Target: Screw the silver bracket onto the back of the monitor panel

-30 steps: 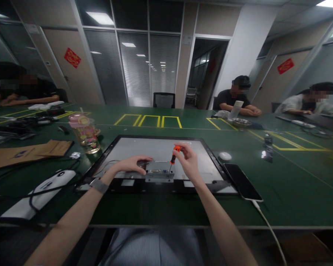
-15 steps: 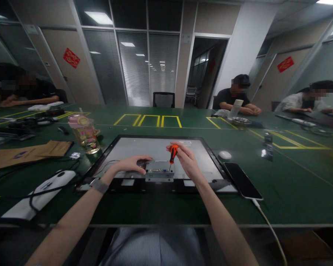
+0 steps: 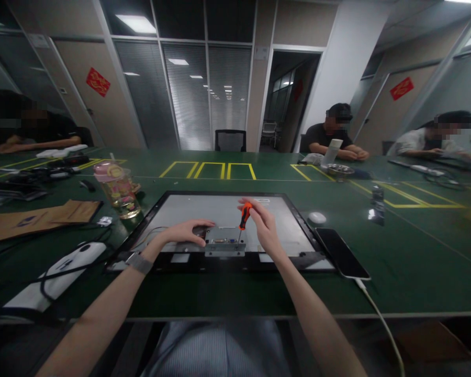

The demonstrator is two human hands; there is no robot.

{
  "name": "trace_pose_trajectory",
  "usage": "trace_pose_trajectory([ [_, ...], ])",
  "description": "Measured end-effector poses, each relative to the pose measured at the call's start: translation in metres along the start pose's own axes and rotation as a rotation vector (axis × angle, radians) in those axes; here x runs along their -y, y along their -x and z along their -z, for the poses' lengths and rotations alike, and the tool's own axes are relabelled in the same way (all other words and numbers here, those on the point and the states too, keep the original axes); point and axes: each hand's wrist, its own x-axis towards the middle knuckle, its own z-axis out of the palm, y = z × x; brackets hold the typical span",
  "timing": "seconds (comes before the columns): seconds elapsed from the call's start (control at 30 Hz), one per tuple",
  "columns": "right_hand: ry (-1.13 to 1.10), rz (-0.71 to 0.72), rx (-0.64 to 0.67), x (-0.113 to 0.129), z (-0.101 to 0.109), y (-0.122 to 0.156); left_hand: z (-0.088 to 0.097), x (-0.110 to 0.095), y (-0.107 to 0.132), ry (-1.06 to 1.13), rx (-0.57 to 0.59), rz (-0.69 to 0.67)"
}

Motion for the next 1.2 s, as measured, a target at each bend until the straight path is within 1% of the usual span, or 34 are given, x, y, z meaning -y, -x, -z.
trace_pose_trajectory([
  [0.07, -0.013, -0.014, 0.001, -0.0016, -0.0007, 0.0004, -0.0003, 0.0014, -0.0005, 0.001, -0.001, -0.006],
  [0.17, 0.044, 0.023, -0.075, -0.0059, -0.0006, -0.0007, -0.0009, 0.0029, -0.0012, 0.004, -0.001, -0.008],
  [0.23, 0.051, 0.047, -0.095, -0.0081, 0.0007, -0.0023, -0.0011, 0.003, -0.0013, 0.008, -0.001, -0.006],
  [0.33, -0.008, 0.012, -0.064, -0.0087, 0.0034, -0.0045, -0.0011, 0.0023, -0.0008, 0.008, 0.002, 0.0],
  [0.47, -0.161, -0.06, -0.01, -0.0062, 0.0043, -0.0056, -0.0003, 0.0022, 0.0002, -0.001, 0.01, 0.006],
  [0.67, -0.357, -0.074, 0.094, -0.0027, 0.0013, -0.0051, 0.0006, 0.0016, 0.0001, 0.001, 0.011, 0.005],
  [0.77, -0.377, -0.085, 0.108, -0.0045, 0.0026, -0.0041, 0.0006, 0.0021, -0.0001, 0.013, 0.013, -0.008],
  [0.93, -0.432, -0.146, 0.137, -0.0043, 0.0042, -0.004, -0.0001, 0.0043, 0.0002, 0.008, 0.007, 0.012],
  [1.1, -0.424, -0.094, 0.127, -0.0031, 0.0025, -0.005, -0.0015, 0.0038, -0.001, 0.018, -0.007, -0.014],
  [1.2, -0.404, -0.127, 0.121, -0.0046, 0.0032, -0.0039, -0.0017, 0.0039, -0.0015, 0.022, -0.012, -0.017],
])
